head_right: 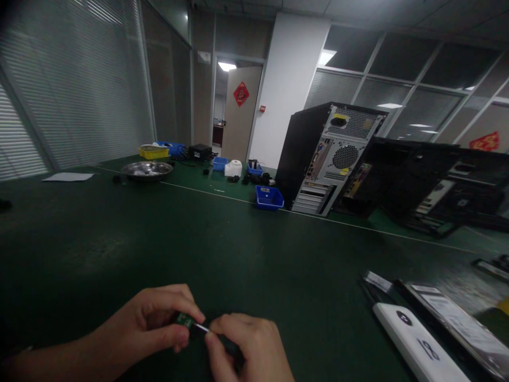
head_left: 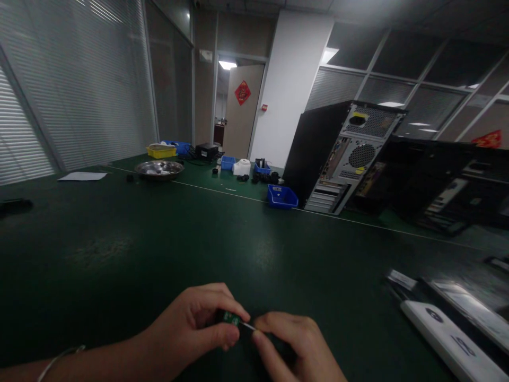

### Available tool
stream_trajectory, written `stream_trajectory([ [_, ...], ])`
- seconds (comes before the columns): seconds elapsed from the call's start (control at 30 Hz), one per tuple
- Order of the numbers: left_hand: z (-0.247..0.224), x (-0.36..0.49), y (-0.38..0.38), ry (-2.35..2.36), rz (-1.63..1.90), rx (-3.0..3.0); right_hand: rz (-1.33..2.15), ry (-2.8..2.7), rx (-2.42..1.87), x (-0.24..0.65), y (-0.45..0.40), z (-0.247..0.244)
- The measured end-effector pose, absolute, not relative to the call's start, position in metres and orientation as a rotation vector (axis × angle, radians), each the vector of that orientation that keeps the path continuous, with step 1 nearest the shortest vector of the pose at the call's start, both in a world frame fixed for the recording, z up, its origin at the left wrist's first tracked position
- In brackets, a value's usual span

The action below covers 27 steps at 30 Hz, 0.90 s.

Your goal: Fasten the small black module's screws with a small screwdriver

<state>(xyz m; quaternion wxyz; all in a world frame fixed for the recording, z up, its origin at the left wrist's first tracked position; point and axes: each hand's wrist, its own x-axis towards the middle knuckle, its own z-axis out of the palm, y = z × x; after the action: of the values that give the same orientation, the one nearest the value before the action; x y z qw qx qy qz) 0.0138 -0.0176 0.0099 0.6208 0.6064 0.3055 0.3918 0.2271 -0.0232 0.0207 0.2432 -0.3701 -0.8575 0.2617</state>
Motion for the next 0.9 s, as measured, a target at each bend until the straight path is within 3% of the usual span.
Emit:
stream_trajectory([
  [0.7, 0.0108, 0.0108, -0.0178, 0.656, 0.830, 1.357, 0.755, -2.357, -0.935, 0.2291, -0.0240, 0.0244],
  [0.9, 0.0134, 0.0108, -0.0208, 0.821, 0.906, 1.661, 0.730, -2.375, -0.940, 0.2290, -0.0231, 0.0188],
])
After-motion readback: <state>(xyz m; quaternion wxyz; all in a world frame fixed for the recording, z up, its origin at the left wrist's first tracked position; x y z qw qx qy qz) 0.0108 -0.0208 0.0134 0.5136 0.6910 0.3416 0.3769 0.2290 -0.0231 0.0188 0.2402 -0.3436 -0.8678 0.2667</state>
